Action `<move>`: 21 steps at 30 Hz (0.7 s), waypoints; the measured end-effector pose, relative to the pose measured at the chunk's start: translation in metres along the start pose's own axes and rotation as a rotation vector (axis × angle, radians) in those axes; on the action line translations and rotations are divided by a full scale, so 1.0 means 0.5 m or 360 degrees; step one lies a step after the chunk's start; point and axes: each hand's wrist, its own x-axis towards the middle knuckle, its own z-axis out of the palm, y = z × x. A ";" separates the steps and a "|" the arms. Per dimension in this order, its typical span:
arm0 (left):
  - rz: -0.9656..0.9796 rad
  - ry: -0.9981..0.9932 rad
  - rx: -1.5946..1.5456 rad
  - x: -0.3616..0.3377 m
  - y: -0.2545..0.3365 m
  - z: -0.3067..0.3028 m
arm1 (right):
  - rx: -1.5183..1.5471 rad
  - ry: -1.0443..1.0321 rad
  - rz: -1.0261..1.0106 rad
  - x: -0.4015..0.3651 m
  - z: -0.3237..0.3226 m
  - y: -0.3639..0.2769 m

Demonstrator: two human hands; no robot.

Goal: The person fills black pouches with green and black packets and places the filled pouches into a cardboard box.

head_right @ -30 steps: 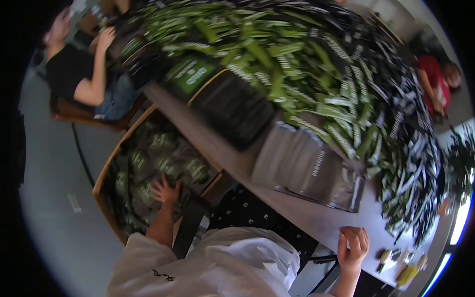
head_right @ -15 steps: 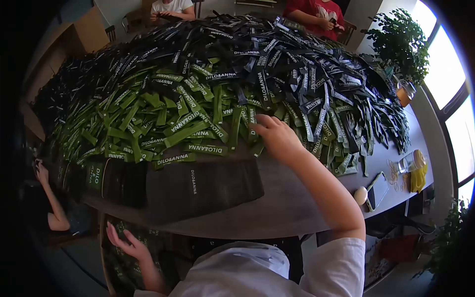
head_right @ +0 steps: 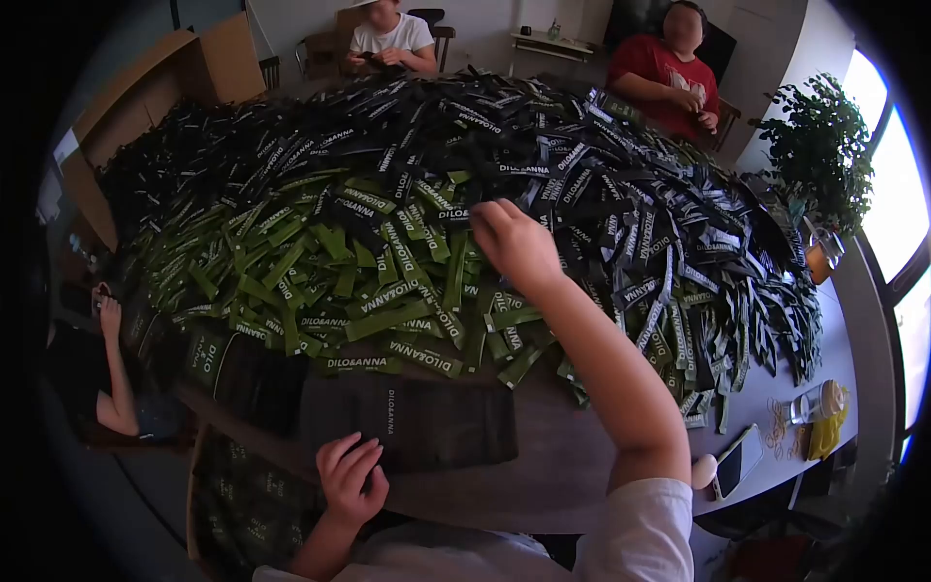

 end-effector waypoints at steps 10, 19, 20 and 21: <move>-0.0224 0.0147 -0.0057 -0.017 -0.002 0.014 | -0.0367 -0.0253 -0.0274 0.061 0.071 0.006; -0.0119 0.0029 -0.0075 -0.003 0.004 0.005 | 0.1241 0.0612 -0.0229 -0.303 -0.218 -0.150; -0.0060 -0.0006 -0.0081 0.000 0.008 0.003 | 0.1392 0.0818 -0.0102 -0.365 -0.219 -0.166; -0.0001 -0.0036 -0.0091 0.007 0.014 0.004 | 0.1235 0.0833 0.0142 -0.437 -0.198 -0.170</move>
